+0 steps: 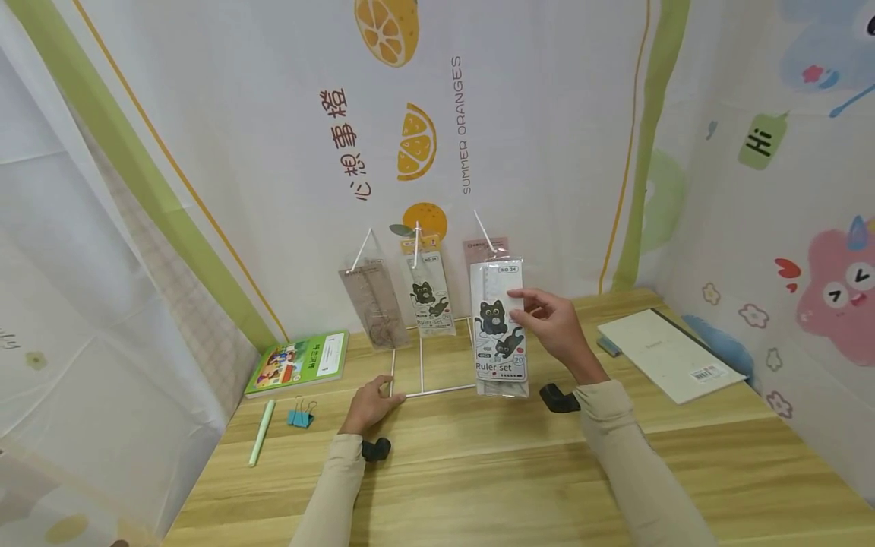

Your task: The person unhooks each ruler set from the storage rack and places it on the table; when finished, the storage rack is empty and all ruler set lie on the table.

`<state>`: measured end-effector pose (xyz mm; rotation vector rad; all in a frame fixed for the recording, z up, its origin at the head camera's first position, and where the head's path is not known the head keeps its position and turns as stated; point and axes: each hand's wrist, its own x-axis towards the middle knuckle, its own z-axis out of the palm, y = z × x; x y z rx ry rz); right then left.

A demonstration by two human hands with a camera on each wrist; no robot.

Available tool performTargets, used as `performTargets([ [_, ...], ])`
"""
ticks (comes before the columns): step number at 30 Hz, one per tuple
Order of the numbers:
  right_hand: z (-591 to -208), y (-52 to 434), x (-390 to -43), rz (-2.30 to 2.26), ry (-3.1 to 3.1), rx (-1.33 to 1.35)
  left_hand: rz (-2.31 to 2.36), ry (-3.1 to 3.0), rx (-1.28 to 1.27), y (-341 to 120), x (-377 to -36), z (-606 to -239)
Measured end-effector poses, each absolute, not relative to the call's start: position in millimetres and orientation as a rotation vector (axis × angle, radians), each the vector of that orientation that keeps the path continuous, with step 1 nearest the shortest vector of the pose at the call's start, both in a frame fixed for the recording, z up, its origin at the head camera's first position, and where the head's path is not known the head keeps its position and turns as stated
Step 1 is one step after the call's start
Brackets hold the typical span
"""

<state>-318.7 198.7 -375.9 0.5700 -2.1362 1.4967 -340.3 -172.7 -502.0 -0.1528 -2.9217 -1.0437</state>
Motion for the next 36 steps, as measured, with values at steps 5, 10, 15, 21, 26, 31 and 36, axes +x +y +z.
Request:
performTargets([
  [5, -376, 203, -313, 1.519, -2.108, 0.583, -1.046, -2.922, -0.143, -172, -340, -502],
  [10, -372, 209, -299, 1.591, -2.139, 0.611, -1.023, -2.921, -0.147, -172, -342, -502],
  [15, -383, 223, -289, 1.692, -2.369, 0.538, -1.038, -2.906, -0.153, -172, -341, -501],
  [21, -429, 247, -283, 1.78, -2.581, 0.362, -1.03, -2.921, -0.158, -174, -340, -501],
  [26, -467, 269, -279, 1.829, -2.648, 0.238, -1.041, -2.917, -0.167, -173, -338, -501],
  [31, -484, 281, -280, 1.873, -2.675, 0.173, -1.027, -2.917, -0.173, -172, -339, -498],
  [36, -490, 281, -284, 1.842, -2.733, 0.215, -1.023, -2.927, -0.159, -171, -339, -497],
])
